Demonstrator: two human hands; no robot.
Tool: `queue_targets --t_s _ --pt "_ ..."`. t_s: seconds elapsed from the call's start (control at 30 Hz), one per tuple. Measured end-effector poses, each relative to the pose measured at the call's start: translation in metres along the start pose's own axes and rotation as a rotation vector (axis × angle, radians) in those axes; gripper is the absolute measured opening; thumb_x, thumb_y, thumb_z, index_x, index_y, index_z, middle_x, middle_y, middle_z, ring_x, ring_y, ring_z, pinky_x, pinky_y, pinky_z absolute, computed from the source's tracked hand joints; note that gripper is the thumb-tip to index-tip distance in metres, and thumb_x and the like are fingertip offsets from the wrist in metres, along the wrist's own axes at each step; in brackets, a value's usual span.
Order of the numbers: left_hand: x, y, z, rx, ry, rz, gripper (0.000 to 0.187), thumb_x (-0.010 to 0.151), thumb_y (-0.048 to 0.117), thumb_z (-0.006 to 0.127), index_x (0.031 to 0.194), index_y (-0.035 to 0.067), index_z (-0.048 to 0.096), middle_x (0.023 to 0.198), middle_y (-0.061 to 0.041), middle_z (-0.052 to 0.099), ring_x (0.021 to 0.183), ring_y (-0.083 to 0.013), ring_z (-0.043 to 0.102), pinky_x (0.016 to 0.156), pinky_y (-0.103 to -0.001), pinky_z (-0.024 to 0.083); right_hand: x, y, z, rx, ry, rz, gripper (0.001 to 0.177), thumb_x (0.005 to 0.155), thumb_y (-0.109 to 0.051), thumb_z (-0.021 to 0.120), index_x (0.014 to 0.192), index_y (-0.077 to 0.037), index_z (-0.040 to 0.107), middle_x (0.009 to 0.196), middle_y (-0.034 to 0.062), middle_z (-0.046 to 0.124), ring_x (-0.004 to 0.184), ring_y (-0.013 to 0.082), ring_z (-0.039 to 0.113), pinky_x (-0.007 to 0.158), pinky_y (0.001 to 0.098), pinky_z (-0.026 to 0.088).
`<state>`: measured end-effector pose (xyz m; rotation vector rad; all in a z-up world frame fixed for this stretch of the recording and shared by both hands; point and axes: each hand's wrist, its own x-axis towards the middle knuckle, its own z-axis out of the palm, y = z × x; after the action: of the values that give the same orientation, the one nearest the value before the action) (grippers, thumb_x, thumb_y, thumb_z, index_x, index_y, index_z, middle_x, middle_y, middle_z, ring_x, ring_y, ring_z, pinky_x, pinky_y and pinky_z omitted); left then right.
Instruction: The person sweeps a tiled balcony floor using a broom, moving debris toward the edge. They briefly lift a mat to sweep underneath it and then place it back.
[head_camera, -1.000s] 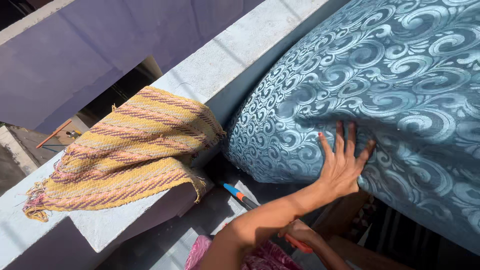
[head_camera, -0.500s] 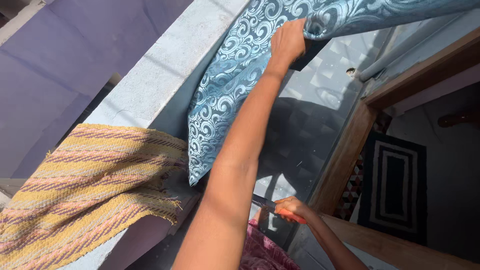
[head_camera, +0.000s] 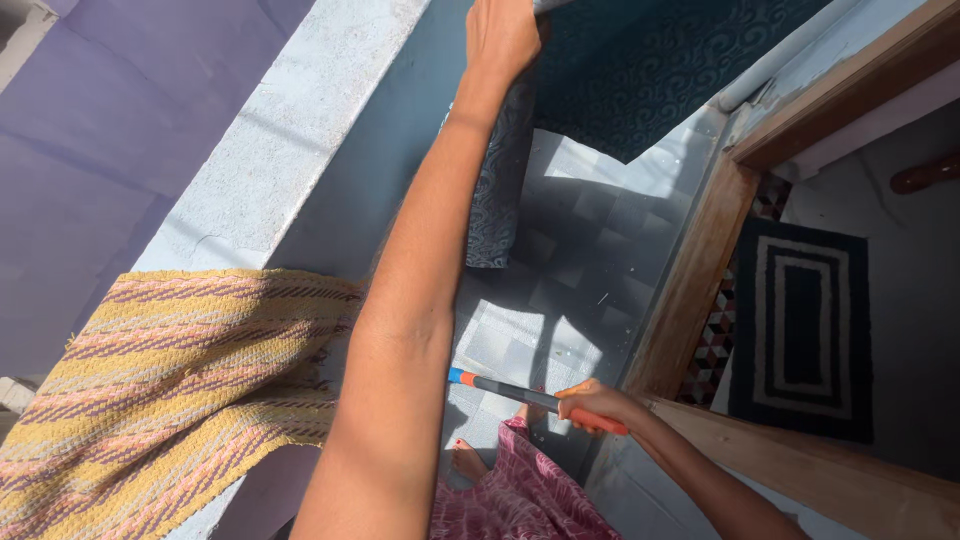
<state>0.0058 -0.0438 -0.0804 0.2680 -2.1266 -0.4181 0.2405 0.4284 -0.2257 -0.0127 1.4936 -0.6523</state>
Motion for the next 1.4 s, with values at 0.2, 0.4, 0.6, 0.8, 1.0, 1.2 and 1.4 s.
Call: queue_targets --t_s 0.2,0.4,0.6,0.8,1.0,1.2,1.4 --pt "-0.015 0.048 -0.016 -0.06 -0.113 -0.028 0.047 0.07 0.008 0.078 0.113 0.009 0.059 0.098 -0.018 0.07 0.091 -0.044 0.065 0.075 -0.056 0.053 0.045 0.036 0.006 0.206 0.214 -0.197 0.054 0.079 -0.017 0.076 0.124 0.012 0.067 0.061 0.0045 0.055 0.042 0.0101 0.049 0.037 0.0267 0.04" --pt "-0.019 0.097 0.014 -0.16 -0.27 -0.103 0.058 0.073 0.001 0.076 0.124 0.009 0.049 0.111 -0.015 0.067 0.102 -0.0436 0.064 0.091 -0.054 0.052 -0.013 0.037 -0.015 0.101 0.109 -0.045 0.067 0.075 -0.016 0.073 0.137 0.004 0.059 0.059 0.0028 0.059 0.039 0.011 0.052 0.034 0.0274 0.038" --pt "-0.027 0.15 0.078 -0.24 -0.363 -0.137 0.067 0.067 -0.001 0.081 0.123 0.005 0.046 0.125 -0.017 0.056 0.124 -0.0502 0.049 0.105 -0.053 0.044 -0.014 0.046 -0.05 0.033 0.07 0.045 0.078 0.074 -0.016 0.075 0.147 0.001 0.055 0.064 0.0106 0.064 0.041 0.014 0.055 0.038 0.0291 0.043" --pt "-0.064 0.239 0.142 -0.444 -0.384 -0.26 0.06 0.075 0.001 0.079 0.125 0.007 0.047 0.124 -0.017 0.054 0.133 -0.0506 0.045 0.111 -0.053 0.042 -0.005 0.092 -0.057 -0.048 0.432 -0.173 0.082 0.07 -0.021 0.077 0.147 -0.003 0.054 0.068 0.0077 0.067 0.053 0.0137 0.064 0.05 0.0285 0.052" --pt "-0.206 0.443 0.181 -0.584 -0.768 -0.342 0.067 0.072 0.01 0.083 0.127 0.002 0.046 0.135 -0.02 0.053 0.135 -0.0476 0.044 0.113 -0.05 0.039 -0.022 0.107 -0.079 0.098 0.296 -0.109 0.055 0.077 -0.023 0.077 0.12 0.009 0.064 0.071 0.0113 0.066 0.056 0.017 0.062 0.05 0.0342 0.048" --pt "-0.397 0.618 0.13 -0.957 -1.297 -0.023 0.083 0.073 0.037 0.082 0.133 -0.004 0.042 0.13 -0.033 0.063 0.125 -0.0468 0.062 0.115 -0.055 0.045 -0.006 0.089 -0.068 0.175 0.532 -0.08 0.042 0.073 -0.024 0.074 0.105 0.004 0.078 0.068 0.0034 0.065 0.057 0.0112 0.06 0.053 0.0275 0.045" --pt "-0.366 0.611 0.1 -0.752 -1.712 0.015 0.118 0.066 0.054 0.083 0.15 0.001 0.02 0.146 -0.032 0.043 0.13 -0.0528 0.05 0.106 -0.071 0.037 -0.009 0.115 -0.034 0.528 0.46 -0.026 0.039 0.078 -0.023 0.07 0.111 -0.003 0.072 0.066 0.0065 0.06 0.054 0.0128 0.056 0.05 0.028 0.043"
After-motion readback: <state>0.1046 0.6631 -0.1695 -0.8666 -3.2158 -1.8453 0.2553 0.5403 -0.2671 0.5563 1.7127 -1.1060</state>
